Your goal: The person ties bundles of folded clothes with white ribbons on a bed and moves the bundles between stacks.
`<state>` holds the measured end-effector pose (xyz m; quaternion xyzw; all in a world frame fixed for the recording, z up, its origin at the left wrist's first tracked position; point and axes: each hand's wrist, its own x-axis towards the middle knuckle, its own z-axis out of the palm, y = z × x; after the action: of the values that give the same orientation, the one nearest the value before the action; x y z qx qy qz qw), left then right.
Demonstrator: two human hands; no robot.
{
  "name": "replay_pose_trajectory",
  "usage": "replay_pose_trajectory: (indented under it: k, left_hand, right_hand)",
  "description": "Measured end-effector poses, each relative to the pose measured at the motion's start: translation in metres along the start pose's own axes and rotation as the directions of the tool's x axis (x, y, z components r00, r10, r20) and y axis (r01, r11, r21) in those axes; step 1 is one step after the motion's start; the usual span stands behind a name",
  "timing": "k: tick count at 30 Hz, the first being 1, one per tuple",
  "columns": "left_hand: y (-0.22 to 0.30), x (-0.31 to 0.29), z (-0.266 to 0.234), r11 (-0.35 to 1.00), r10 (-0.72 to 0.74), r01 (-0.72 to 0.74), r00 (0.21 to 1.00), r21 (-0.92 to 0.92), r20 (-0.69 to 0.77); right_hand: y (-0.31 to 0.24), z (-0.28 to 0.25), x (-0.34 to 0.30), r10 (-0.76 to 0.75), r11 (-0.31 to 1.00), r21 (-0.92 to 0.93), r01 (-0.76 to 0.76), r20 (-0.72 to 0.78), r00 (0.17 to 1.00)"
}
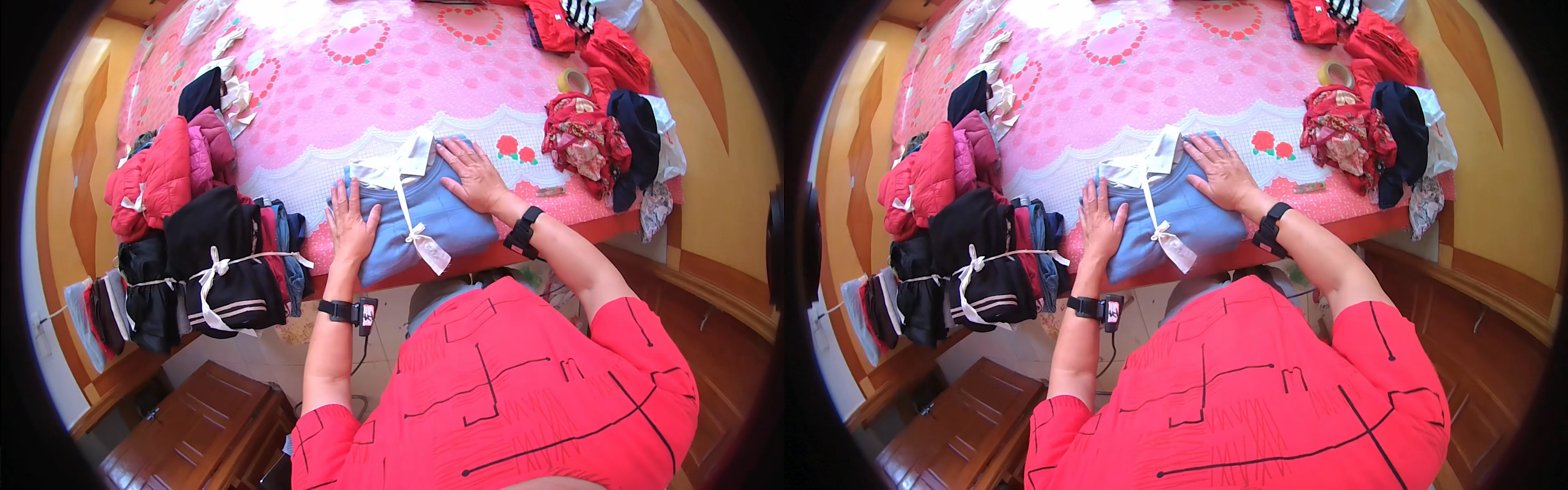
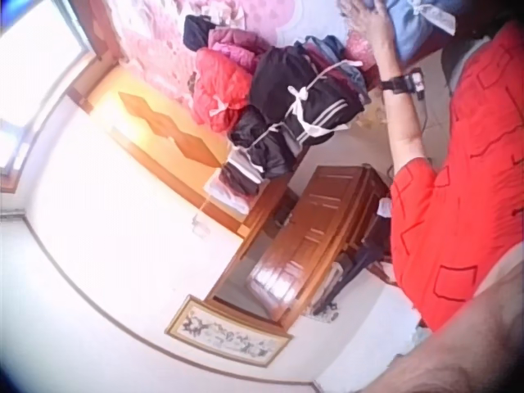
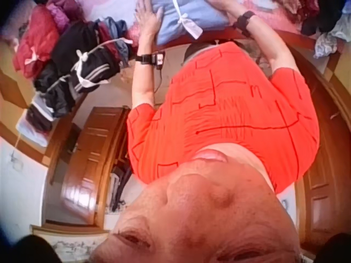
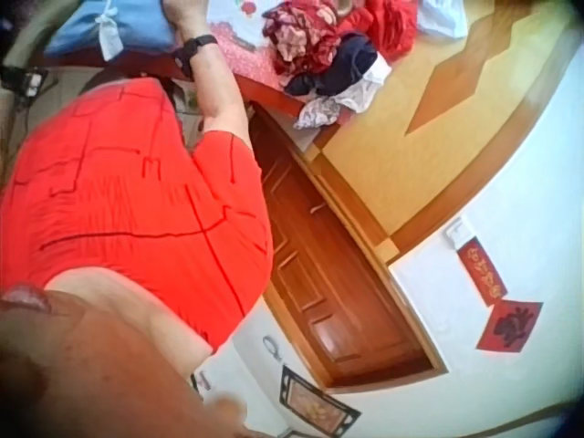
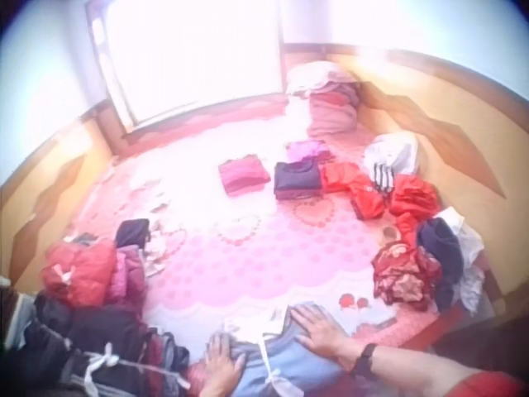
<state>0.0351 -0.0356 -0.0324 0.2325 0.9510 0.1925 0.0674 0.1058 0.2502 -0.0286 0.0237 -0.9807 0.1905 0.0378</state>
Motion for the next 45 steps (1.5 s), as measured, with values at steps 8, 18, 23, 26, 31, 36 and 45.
replay_pose_trajectory:
  k: [8, 18, 23, 26, 31, 36, 45]
  left_hand:
    - [-0.015, -0.014, 0.001, 0.976, -0.033, -0.003, 0.986, -0.216, -0.165]
    - [-0.046, -0.067, 0.035, 0.337, -0.245, 0.346, 0.930, -0.876, 0.273]
    - [-0.053, -0.052, 0.044, 0.017, -0.202, 0.480, 0.861, -0.877, 0.467]
    - [-0.054, -0.043, 0.042, -0.097, -0.150, 0.525, 0.832, -0.846, 0.534]
    - [-0.043, -0.036, 0.028, -0.324, -0.021, 0.689, 0.679, -0.648, 0.733]
    - [-0.013, -0.075, -0.006, -0.256, -0.052, 0.669, 0.711, -0.698, 0.701]
    - [0.070, -0.276, -0.013, -0.094, -0.238, 0.529, 0.811, -0.843, 0.535]
  right_hand:
    - [-0.012, -0.015, -0.003, 0.080, 0.975, 0.213, -0.061, -0.081, 0.994]
    - [-0.007, 0.016, -0.064, 0.276, -0.224, 0.689, -0.689, 0.723, 0.633]
    - [-0.001, 0.022, -0.065, 0.243, -0.285, 0.649, -0.705, 0.761, 0.602]
    - [-0.002, 0.023, -0.064, 0.181, -0.431, 0.578, -0.693, 0.808, 0.561]
    - [0.000, 0.013, -0.058, 0.180, -0.452, 0.590, -0.669, 0.795, 0.580]
    - [-0.004, -0.025, -0.068, 0.201, -0.262, 0.597, -0.759, 0.802, 0.562]
    - [-0.014, -0.022, -0.201, -0.013, -0.107, 0.611, -0.784, 0.788, 0.616]
